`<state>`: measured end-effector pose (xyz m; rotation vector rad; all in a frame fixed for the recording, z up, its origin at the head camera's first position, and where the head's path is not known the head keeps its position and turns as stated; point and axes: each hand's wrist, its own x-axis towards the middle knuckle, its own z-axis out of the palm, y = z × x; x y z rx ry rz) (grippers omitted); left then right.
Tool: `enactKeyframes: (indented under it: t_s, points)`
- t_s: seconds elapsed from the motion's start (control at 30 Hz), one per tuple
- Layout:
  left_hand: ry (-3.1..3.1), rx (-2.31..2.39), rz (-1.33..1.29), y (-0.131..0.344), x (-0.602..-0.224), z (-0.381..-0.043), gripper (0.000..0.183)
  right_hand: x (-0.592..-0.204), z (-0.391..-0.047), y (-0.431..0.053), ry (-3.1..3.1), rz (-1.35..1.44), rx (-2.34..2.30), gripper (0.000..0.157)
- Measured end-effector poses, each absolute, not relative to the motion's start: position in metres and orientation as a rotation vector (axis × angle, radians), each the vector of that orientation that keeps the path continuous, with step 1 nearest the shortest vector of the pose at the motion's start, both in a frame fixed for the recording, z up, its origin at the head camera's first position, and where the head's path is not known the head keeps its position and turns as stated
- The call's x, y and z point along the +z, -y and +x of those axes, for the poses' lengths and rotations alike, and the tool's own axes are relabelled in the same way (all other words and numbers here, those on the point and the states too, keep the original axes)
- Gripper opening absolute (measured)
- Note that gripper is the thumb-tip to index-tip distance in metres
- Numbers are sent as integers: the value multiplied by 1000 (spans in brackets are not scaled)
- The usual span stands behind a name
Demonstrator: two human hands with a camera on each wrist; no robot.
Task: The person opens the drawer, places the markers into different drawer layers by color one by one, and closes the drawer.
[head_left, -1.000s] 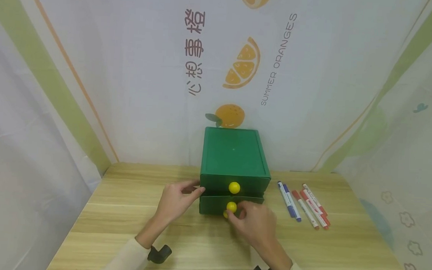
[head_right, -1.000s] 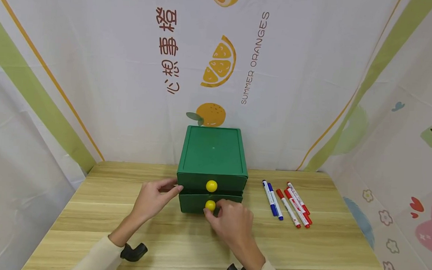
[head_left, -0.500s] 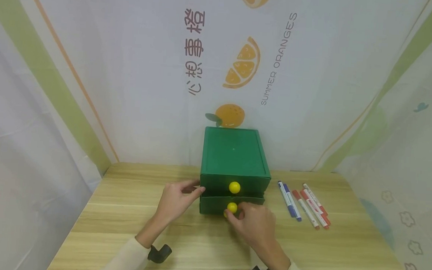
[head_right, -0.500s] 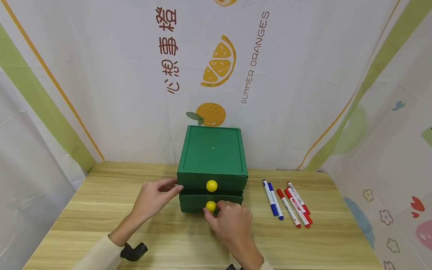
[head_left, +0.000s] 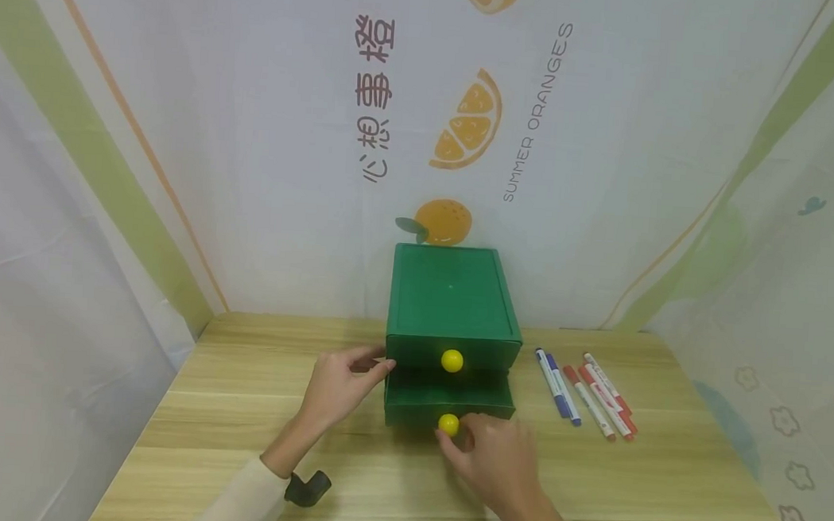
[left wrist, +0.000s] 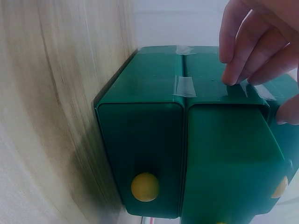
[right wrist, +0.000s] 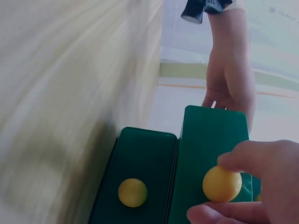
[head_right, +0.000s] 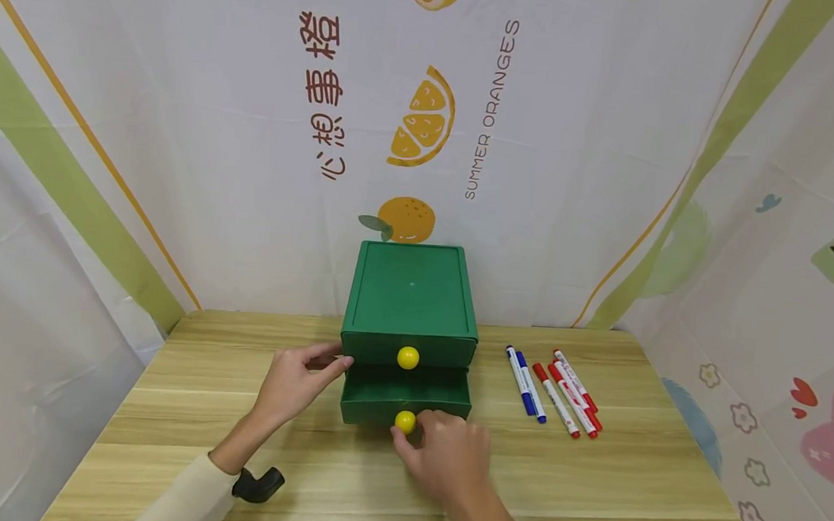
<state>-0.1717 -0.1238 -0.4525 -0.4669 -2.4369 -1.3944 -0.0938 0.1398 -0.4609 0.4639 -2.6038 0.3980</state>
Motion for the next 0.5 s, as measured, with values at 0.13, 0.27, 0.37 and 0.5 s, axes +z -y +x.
enactKeyframes:
  t_s: [0.13, 0.27, 0.37, 0.5]
  points:
    - [2434, -1399, -464, 124, -453, -172, 26, -457, -82, -138, 2662, 448, 374, 37]
    - [2431, -1407, -464, 124, -454, -173, 25, -454, -71, -138, 2720, 436, 378, 38]
    - [2429, -1415, -465, 124, -454, -173, 25, -453, -64, -138, 2731, 443, 395, 39]
    - [2433, -1419, -463, 124, -454, -173, 26, -453, -55, -138, 2729, 474, 380, 40]
